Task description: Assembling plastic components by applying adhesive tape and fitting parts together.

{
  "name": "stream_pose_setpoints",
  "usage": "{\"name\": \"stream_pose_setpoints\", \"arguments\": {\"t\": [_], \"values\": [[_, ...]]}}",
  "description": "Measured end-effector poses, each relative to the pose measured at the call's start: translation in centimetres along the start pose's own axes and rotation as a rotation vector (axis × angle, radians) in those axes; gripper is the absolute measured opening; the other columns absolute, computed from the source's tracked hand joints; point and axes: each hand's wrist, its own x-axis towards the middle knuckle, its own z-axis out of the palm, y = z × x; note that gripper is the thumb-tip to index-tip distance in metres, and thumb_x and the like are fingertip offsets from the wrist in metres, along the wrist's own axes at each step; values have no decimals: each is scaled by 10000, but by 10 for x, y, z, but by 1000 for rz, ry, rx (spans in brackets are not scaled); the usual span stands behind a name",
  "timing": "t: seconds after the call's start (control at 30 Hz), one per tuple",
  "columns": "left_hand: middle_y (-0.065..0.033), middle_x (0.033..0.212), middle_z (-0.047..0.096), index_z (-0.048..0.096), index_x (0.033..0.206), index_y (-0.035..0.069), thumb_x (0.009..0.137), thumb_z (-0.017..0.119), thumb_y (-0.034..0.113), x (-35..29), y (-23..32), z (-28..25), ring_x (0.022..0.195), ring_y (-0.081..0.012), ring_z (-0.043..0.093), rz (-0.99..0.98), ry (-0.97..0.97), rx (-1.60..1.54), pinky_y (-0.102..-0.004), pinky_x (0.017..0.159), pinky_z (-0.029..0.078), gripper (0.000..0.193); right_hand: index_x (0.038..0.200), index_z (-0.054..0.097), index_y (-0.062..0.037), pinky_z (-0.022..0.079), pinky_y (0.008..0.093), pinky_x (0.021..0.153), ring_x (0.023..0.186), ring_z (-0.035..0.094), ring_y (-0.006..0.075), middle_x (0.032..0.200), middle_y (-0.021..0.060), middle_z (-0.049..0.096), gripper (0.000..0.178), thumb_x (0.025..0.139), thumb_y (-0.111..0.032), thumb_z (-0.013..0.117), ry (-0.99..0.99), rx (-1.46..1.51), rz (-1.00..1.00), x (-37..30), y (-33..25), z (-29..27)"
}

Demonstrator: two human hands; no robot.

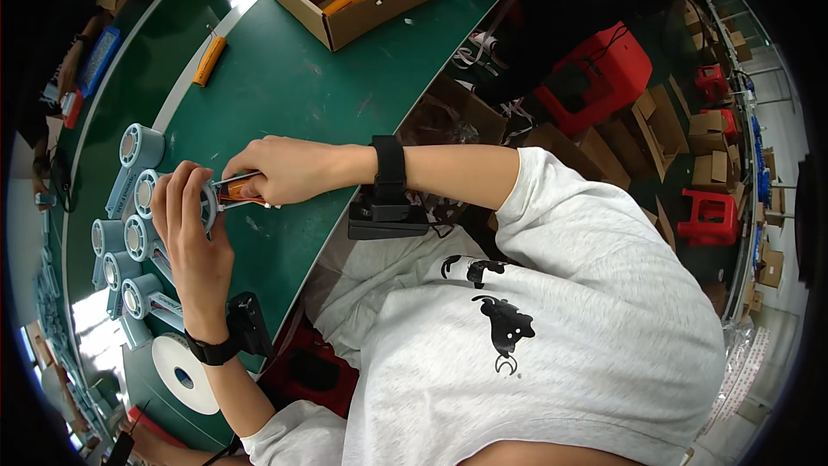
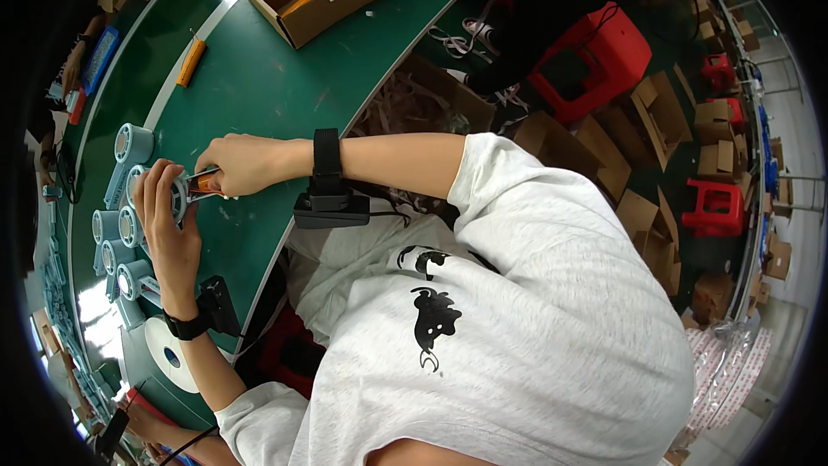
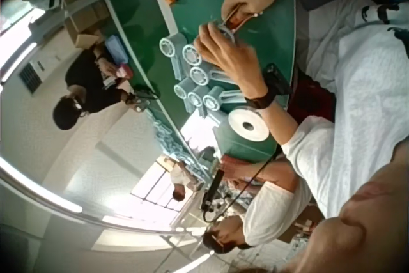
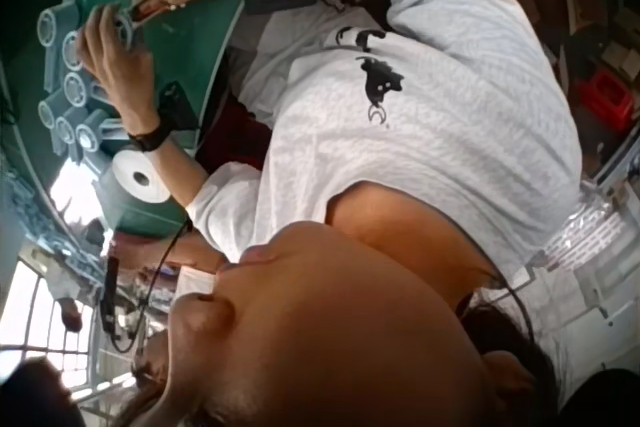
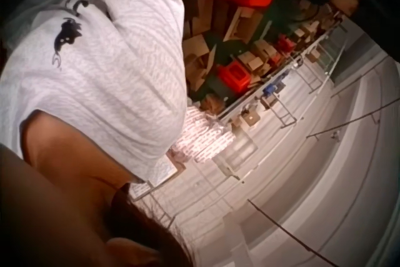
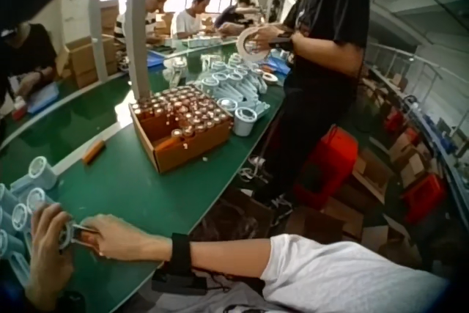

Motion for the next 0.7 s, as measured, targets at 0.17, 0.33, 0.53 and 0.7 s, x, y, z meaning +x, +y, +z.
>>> {"name": "stream_pose_setpoints", "arguments": {"t": [0.17, 0.33, 0.53, 0.7], "values": [[-80, 1183, 478, 503, 1092, 50, 586, 604, -163, -1, 3, -2, 1167, -296, 398, 23, 15, 23, -408, 959, 344, 558, 1037, 576, 21, 457, 311, 647, 679, 592, 219, 790, 171, 620, 249, 800, -36, 529, 51, 46, -163, 2, 17, -1], [-80, 1182, 476, 505, 1094, 54, 588, 611, -155, 7, 2, -4, 1180, -296, 390, 61, -5, -5, -409, 965, 340, 558, 1054, 576, 18, 456, 327, 623, 624, 573, 199, 730, 157, 612, 281, 780, -6, 516, -83, 134, -182, -3, 16, -4], [-86, 1237, 448, 491, 1172, 68, 636, 634, -89, 21, -16, -21, 1215, -297, 365, 104, 34, 74, -413, 993, 310, 577, 958, 576, 37, 444, 308, 582, 599, 564, 186, 679, 138, 590, 218, 757, 32, 491, 194, 108, -311, 13, -3, -3], [-114, 1364, 335, 400, 1304, 55, 754, 639, 115, -9, -24, -94, 1269, -286, 299, -228, 288, 155, -410, 1026, 251, 603, 806, 600, 12, 448, 302, 514, 532, 575, 186, 697, 128, 629, 178, 796, -144, 513, 186, 0, -106, 147, -34, -58]]}}
